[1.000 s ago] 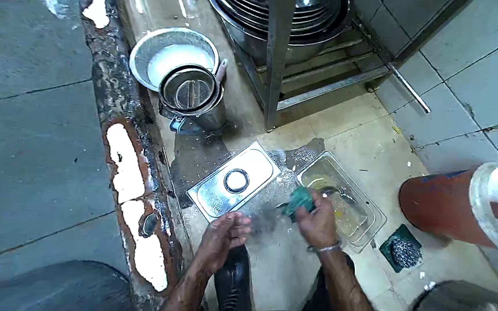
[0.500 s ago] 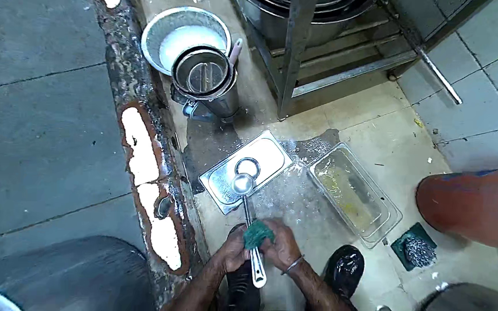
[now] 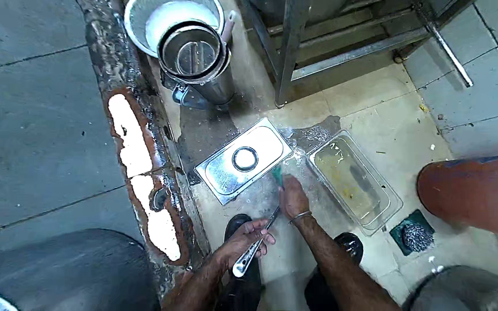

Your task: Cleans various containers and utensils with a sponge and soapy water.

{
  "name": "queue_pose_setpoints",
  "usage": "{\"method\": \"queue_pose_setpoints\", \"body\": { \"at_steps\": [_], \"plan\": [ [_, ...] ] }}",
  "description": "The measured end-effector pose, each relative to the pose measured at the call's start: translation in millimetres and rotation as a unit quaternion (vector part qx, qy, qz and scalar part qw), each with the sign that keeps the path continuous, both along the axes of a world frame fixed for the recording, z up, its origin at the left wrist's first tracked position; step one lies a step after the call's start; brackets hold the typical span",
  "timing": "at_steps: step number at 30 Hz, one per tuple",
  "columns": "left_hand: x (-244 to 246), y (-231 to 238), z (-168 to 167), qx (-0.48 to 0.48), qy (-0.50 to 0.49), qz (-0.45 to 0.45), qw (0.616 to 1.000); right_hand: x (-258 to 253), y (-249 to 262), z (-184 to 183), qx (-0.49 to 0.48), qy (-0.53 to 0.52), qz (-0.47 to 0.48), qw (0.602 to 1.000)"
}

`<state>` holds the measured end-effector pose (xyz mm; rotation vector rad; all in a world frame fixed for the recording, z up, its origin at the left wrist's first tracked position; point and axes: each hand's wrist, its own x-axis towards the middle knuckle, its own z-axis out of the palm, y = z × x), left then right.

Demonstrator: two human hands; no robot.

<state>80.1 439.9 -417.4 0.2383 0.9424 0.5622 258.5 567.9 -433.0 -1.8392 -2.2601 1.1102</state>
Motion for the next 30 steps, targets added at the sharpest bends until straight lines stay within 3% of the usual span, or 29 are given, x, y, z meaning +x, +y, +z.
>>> {"method": "queue_pose_setpoints", "body": {
  "at_steps": [2, 5, 9, 13, 15, 18, 24, 27, 30],
  "plan": [
    [-7.1, -2.9, 1.7, 0.000, 0.010, 0.009, 1.000, 2.1, -9.5, -25.4, -0.035, -0.016, 0.073, 0.997],
    [-6.1, -10.8, 2.9, 0.000, 0.063, -0.003, 0.998, 9.5, -17.9, -29.8, -0.038, 0.007, 0.079, 0.996],
    [3.0, -4.7, 8.8, 0.026, 0.111, -0.043, 0.993, 25.0, -5.2, -14.7, -0.072, 0.050, 0.047, 0.995],
    [8.3, 0.2, 13.8, 0.030, 0.152, -0.071, 0.985, 40.2, 13.1, 11.2, -0.058, 0.118, -0.077, 0.988],
    [10.8, 0.8, 13.5, 0.023, 0.175, -0.070, 0.982, 41.5, 10.6, 14.3, -0.005, 0.092, -0.090, 0.992],
    [9.5, 1.8, 10.4, 0.032, 0.175, -0.075, 0.981, 30.3, -7.0, 3.7, -0.047, -0.018, -0.024, 0.998],
    [-14.9, -24.3, 13.9, 0.024, 0.078, -0.061, 0.995, 2.9, -1.5, -11.2, -0.066, -0.089, 0.001, 0.994],
    [-17.8, -40.5, 23.0, 0.011, 0.136, -0.045, 0.990, 1.9, 12.1, -8.0, -0.033, -0.102, 0.154, 0.982],
    [-13.0, -46.4, 25.6, -0.010, 0.171, 0.004, 0.985, 12.7, 37.8, -9.6, 0.014, -0.115, 0.398, 0.910]
  ]
}}
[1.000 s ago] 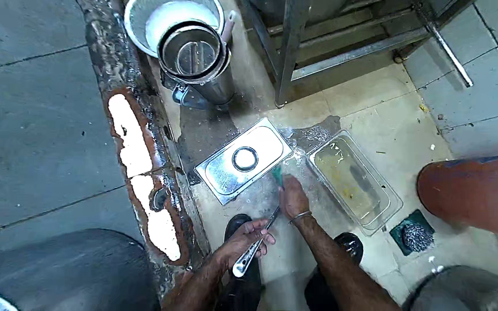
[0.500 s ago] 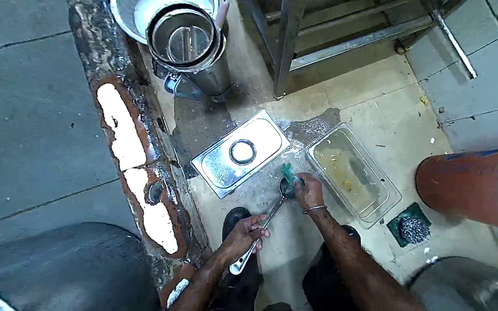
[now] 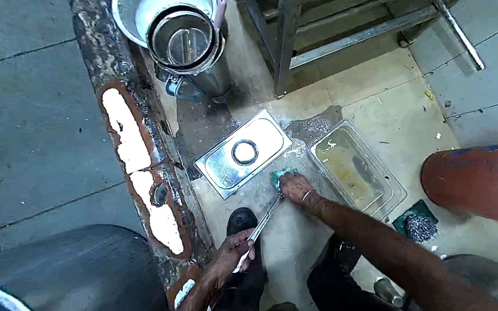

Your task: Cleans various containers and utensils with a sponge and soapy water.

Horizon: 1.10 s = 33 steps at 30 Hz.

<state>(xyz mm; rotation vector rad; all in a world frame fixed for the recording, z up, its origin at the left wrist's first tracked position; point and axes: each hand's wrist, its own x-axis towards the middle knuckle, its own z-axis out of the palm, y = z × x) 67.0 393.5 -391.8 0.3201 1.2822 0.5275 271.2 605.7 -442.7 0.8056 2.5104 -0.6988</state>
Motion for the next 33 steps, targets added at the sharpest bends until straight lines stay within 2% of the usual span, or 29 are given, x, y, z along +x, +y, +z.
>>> {"method": "queue_pose_setpoints", "body": {
  "at_steps": [1, 2, 3, 4, 6, 7, 8, 9, 10, 12, 13, 15, 16, 18, 20, 22, 23, 24, 26, 28, 30, 33],
  "plan": [
    [2.5, 1.6, -2.2, 0.007, 0.017, 0.019, 1.000, 3.2, 6.9, -0.8, 0.005, -0.010, 0.027, 1.000],
    [5.4, 5.5, -4.3, 0.016, 0.041, 0.032, 0.999, 4.1, 8.6, 1.4, 0.001, -0.028, -0.003, 1.000],
    [7.3, 10.4, -5.1, 0.025, 0.063, 0.032, 0.997, 0.9, 4.8, 6.0, -0.012, -0.051, -0.087, 0.995],
    [8.0, 14.7, -5.3, 0.029, 0.083, 0.018, 0.996, -6.7, -0.8, 12.6, -0.037, -0.074, -0.212, 0.974],
    [6.2, 15.1, -9.7, 0.038, 0.104, -0.014, 0.994, -22.2, 2.1, 16.1, -0.118, -0.112, -0.435, 0.885],
    [4.9, 10.6, -11.0, 0.037, 0.098, -0.017, 0.994, -22.0, 7.7, 12.3, -0.161, -0.100, -0.494, 0.849],
    [4.1, 6.6, -11.2, 0.033, 0.085, -0.010, 0.996, -17.9, 13.6, 7.1, -0.199, -0.072, -0.512, 0.832],
    [4.2, 6.1, -11.1, 0.028, 0.070, 0.003, 0.997, -13.5, 19.8, 3.0, -0.211, -0.045, -0.486, 0.847],
    [4.9, 6.8, -10.8, 0.024, 0.056, 0.018, 0.998, -12.0, 24.3, 4.4, -0.194, -0.045, -0.410, 0.890],
    [4.7, 2.8, -8.2, 0.018, 0.028, 0.045, 0.998, -12.8, 15.8, 6.8, -0.084, -0.058, -0.191, 0.976],
    [3.4, 0.7, -6.3, 0.022, 0.022, 0.062, 0.998, -10.1, 9.8, 1.8, -0.025, -0.038, -0.099, 0.994],
    [1.9, 6.0, -2.8, 0.038, 0.017, 0.107, 0.993, -3.7, 13.1, -7.1, 0.044, -0.002, -0.027, 0.999],
    [3.3, 9.5, -1.2, 0.038, 0.020, 0.133, 0.990, -1.7, 15.2, -7.8, 0.047, 0.003, -0.045, 0.998],
    [8.4, 17.5, 2.5, 0.012, 0.036, 0.168, 0.985, -7.8, 11.9, -1.0, 0.002, -0.028, -0.182, 0.983],
    [13.7, 19.6, 2.7, -0.014, 0.046, 0.182, 0.982, -25.0, 13.9, 6.5, -0.100, -0.070, -0.387, 0.914],
    [14.6, 15.8, -1.4, -0.014, 0.048, 0.198, 0.979, -30.4, 24.5, -1.3, -0.197, -0.005, -0.510, 0.837],
    [14.8, 14.0, -2.9, -0.010, 0.050, 0.202, 0.978, -27.6, 28.1, -7.9, -0.222, 0.029, -0.503, 0.835],
    [15.7, 15.1, -3.7, -0.004, 0.054, 0.203, 0.978, -24.8, 33.6, -8.4, -0.218, 0.031, -0.442, 0.870],
    [19.0, 18.3, -1.1, 0.002, 0.067, 0.194, 0.979, -24.6, 37.3, -3.0, -0.128, -0.038, -0.256, 0.957],
    [21.2, 26.0, 1.8, 0.006, 0.068, 0.200, 0.977, -23.8, 28.7, -0.2, -0.014, -0.051, -0.173, 0.984],
    [21.4, 38.4, 0.0, 0.016, 0.074, 0.202, 0.976, -22.1, 26.9, -2.7, 0.039, -0.040, -0.209, 0.976],
    [19.6, 45.5, -4.4, 0.016, 0.087, 0.196, 0.977, -23.5, 22.4, -2.1, -0.048, -0.022, -0.378, 0.924]
  ]
}}
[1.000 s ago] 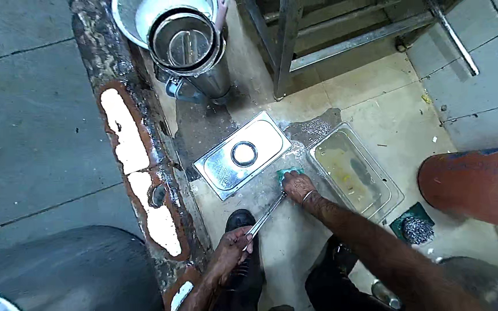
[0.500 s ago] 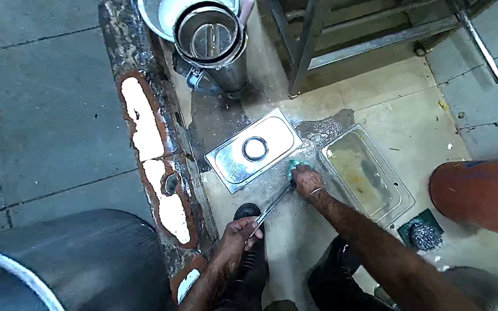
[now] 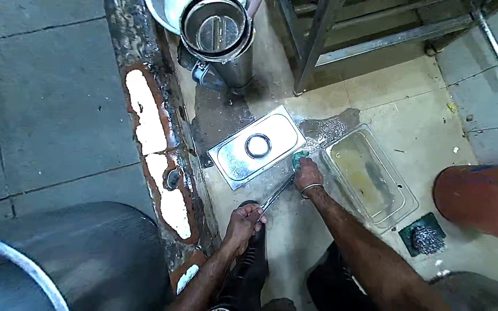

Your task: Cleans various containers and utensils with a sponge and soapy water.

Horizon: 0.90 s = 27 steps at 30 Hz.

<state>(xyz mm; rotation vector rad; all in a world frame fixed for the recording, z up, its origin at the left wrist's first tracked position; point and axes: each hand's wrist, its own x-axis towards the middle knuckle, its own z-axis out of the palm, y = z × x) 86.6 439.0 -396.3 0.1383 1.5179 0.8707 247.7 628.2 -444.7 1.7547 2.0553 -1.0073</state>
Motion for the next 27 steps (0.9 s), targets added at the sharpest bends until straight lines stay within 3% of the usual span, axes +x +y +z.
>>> {"method": "queue_pose_setpoints", "body": {
  "at_steps": [3, 6, 9, 11, 16, 20, 24, 27],
  "plan": [
    [0.5, 4.2, 0.9, -0.010, -0.014, 0.010, 1.000, 5.6, -21.8, -4.5, 0.040, 0.128, -0.074, 0.988],
    [4.4, 9.9, -0.8, -0.015, -0.022, 0.030, 0.999, -5.0, -62.6, 19.8, 0.059, 0.178, -0.008, 0.982],
    [11.2, 15.7, -6.7, -0.037, -0.040, 0.099, 0.994, -30.8, -120.8, 55.5, -0.009, 0.175, 0.048, 0.983],
    [11.5, 14.3, -7.3, -0.048, -0.075, 0.137, 0.987, -25.7, -133.0, 54.3, -0.028, 0.163, 0.046, 0.985],
    [7.3, 10.6, 1.4, -0.071, -0.106, 0.122, 0.984, 2.7, -67.7, 21.9, -0.005, 0.106, -0.011, 0.994],
    [11.5, 25.8, 4.5, -0.095, -0.116, 0.157, 0.976, -9.4, -30.5, 24.4, 0.031, 0.060, 0.000, 0.998],
    [13.4, 26.6, 3.2, -0.028, -0.193, 0.250, 0.948, -30.6, -113.6, 60.7, -0.032, 0.176, 0.083, 0.980],
    [8.9, 15.6, 0.9, 0.036, -0.233, 0.295, 0.926, -44.6, -160.1, 81.6, -0.052, 0.184, 0.111, 0.975]
  ]
}}
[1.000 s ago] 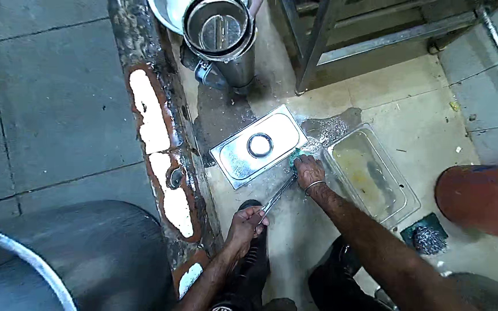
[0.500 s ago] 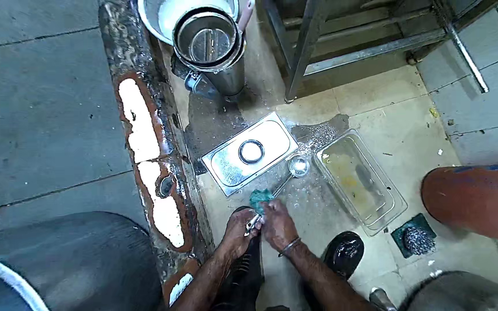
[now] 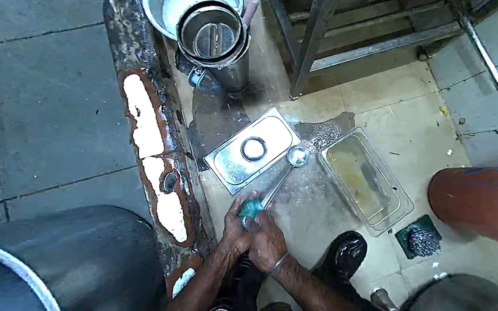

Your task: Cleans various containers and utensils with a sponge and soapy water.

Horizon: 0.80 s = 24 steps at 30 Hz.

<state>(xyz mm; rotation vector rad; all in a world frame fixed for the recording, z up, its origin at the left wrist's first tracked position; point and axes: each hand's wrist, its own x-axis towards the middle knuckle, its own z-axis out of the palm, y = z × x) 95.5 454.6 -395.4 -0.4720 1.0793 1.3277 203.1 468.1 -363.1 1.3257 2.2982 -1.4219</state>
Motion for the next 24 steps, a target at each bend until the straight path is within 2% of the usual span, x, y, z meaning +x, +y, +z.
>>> {"method": "queue_pose_setpoints", "body": {
  "at_steps": [4, 8, 11, 13, 17, 19, 21, 24],
  "plan": [
    [-3.3, -9.0, -5.7, 0.023, -0.020, -0.006, 1.000, 7.1, 22.0, -15.7, 0.016, -0.021, -0.018, 0.999],
    [0.9, -8.3, -11.8, 0.031, -0.029, -0.104, 0.994, 30.0, 104.6, -47.8, 0.037, -0.116, -0.080, 0.989],
    [7.4, 8.2, -6.8, -0.058, 0.060, -0.228, 0.970, 37.4, 162.4, -62.1, 0.081, -0.166, -0.067, 0.981],
    [4.0, 12.8, -9.3, -0.048, 0.093, -0.262, 0.959, 32.8, 181.0, -60.2, 0.087, -0.202, -0.060, 0.974],
    [-14.7, 10.6, -11.0, 0.006, 0.174, -0.315, 0.933, 31.6, 190.4, -64.6, 0.094, -0.232, -0.174, 0.952],
    [-21.0, -2.7, -12.5, 0.011, 0.181, -0.347, 0.920, 37.8, 176.3, -78.2, 0.125, -0.195, -0.142, 0.962],
    [-23.9, -18.9, -13.6, 0.003, 0.157, -0.367, 0.917, 44.7, 156.7, -92.1, 0.171, -0.153, -0.037, 0.973],
    [-37.4, -26.1, -12.7, -0.010, 0.113, -0.366, 0.924, 46.1, 161.5, -96.9, 0.210, -0.125, 0.084, 0.966]
  ]
}}
